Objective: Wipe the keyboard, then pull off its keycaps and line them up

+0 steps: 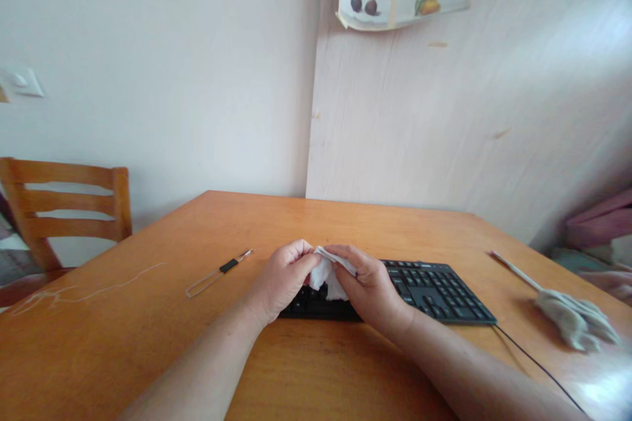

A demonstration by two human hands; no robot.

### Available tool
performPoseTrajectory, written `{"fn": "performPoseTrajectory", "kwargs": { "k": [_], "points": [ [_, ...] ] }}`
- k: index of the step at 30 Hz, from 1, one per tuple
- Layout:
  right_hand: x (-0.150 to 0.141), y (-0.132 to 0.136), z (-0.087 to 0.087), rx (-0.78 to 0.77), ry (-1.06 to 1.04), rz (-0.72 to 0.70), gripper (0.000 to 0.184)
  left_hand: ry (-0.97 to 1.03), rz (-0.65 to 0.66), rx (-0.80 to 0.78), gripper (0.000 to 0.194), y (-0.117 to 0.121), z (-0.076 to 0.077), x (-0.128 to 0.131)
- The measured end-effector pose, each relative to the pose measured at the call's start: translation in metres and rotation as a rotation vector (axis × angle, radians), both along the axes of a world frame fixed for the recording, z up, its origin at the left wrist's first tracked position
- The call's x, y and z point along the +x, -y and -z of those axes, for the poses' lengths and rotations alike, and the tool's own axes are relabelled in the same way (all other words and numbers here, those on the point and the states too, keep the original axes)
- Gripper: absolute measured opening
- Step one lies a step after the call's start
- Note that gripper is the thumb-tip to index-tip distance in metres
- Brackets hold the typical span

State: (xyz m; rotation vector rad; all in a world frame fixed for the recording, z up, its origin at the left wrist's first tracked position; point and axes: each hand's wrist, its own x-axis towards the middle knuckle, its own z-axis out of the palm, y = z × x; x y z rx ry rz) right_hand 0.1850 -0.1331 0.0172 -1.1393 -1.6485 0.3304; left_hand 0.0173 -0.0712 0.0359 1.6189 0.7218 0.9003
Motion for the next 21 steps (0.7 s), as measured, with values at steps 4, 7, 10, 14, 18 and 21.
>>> {"fn": "performPoseTrajectory", "kwargs": {
  "k": [4,7,10,14,18,21],
  "points": [
    [0.002,0.002,-0.003,0.082,0.136,-0.004,0.032,0.03,0.034,-0.046,0.028,0.003,-0.005,0.0],
    [0.001,0.007,-0.01,0.073,0.175,-0.017,0.031,0.038,0.043,-0.075,0.028,0.002,-0.005,0.0],
    [-0.001,0.013,-0.016,0.024,0.216,-0.016,0.032,0.074,0.063,-0.138,0.029,0.001,-0.003,-0.001],
    [-0.004,0.015,-0.016,-0.013,0.309,0.084,0.062,0.165,0.166,-0.248,0.031,0.001,-0.003,-0.002],
    [-0.003,0.009,-0.009,-0.019,0.196,0.151,0.046,0.186,0.228,-0.261,0.029,0.001,-0.002,-0.002],
    [-0.002,0.004,-0.007,-0.077,-0.029,0.074,0.028,0.146,0.215,-0.231,0.027,-0.001,-0.001,-0.002]
  ]
}}
